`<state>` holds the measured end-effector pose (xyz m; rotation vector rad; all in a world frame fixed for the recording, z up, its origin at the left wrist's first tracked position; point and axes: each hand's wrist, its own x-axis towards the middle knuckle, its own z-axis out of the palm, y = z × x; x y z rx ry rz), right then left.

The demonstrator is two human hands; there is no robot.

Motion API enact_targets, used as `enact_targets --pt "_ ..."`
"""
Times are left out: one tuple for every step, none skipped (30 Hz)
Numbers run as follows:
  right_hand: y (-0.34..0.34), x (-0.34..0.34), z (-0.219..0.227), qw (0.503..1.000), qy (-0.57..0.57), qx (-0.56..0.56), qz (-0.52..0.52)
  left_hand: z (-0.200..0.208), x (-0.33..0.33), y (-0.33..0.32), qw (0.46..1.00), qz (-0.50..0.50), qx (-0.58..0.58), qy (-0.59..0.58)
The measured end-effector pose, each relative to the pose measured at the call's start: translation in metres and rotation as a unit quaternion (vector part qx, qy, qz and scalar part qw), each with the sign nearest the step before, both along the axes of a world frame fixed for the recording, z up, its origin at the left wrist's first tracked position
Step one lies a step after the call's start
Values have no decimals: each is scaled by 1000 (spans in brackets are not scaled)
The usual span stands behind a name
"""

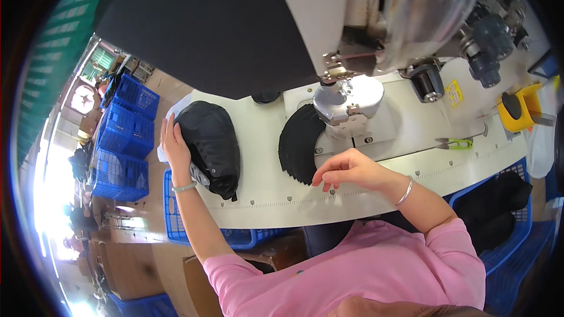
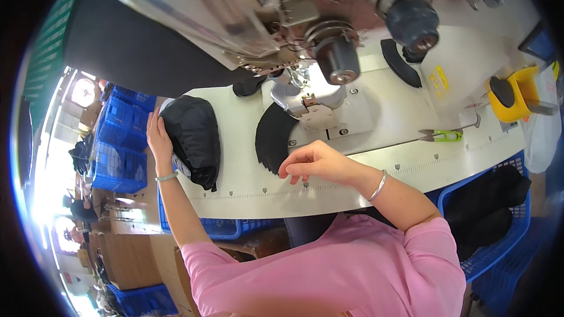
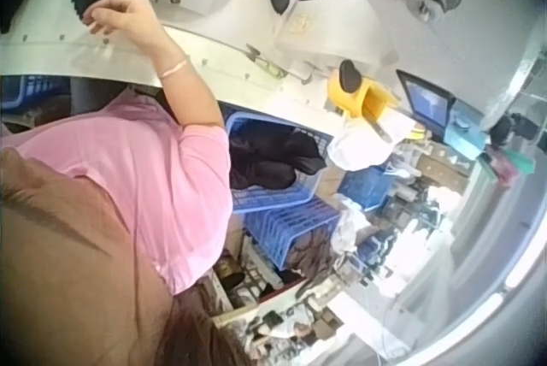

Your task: Sew components of a shoe upper using a post-bed sewing machine.

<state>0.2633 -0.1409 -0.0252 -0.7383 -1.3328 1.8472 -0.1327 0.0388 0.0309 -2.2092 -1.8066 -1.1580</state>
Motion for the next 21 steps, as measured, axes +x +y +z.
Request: enact_targets --pt "0 -3 -1 1000 -17 12 9 -1 8 -8 993 35 85 70" --pt "0 -7 -1 999 -34 24 18 -4 15 -17 973 70 169 139" --pt "0 -7 -3 999 -33 19 8 -2 42 -32 984 49 148 83" --pt "-2 -6 -2 998 -52 16 -8 1 71 -52 989 -7 130 76" --pt "-3 -8 -2 997 -71 14 -19 1 97 -75 989 -58 113 72" --pt "-3 -8 -5 997 -69 11 -28 -6 123 -97 983 -152 82 68" --pt "-3 -7 -9 994 -77 55 -60 -16 147 -121 971 -224 52 70" --pt "-5 -2 -12 986 -88 95 -100 -14 178 -145 938 -308 39 156" --pt "-11 2 -4 969 -121 146 -161 -25 197 -165 922 -370 27 116" --pt "-16 6 -14 957 -69 175 -221 -38 214 -183 896 -437 12 74" --pt "-29 18 -14 931 -103 234 -261 -53 233 -201 895 -441 0 66" --pt "-43 32 -12 898 -142 290 -300 -66 245 -215 893 -447 -11 60" --pt "-60 44 -18 886 -158 275 -338 -83 250 -223 883 -466 27 51" --pt "-81 59 -25 862 -176 293 -375 -93 259 -229 858 -511 18 40" --pt "-104 70 -29 838 -193 311 -405 -98 265 -236 870 -490 -3 53" --pt "-130 85 -35 821 -187 279 -462 -103 272 -242 884 -463 -23 67" --pt "-155 104 -44 757 -241 298 -528 -105 280 -244 878 -464 -31 112" --pt "-177 124 -54 690 -294 318 -580 -100 289 -249 873 -460 -65 148" --pt "-203 143 -64 643 -366 271 -616 -97 299 -253 864 -461 -86 185" --pt "-227 160 -77 593 -428 224 -644 -96 307 -254 855 -455 -102 226" --pt "-254 176 -93 571 -458 135 -668 -95 314 -257 846 -473 -105 224"
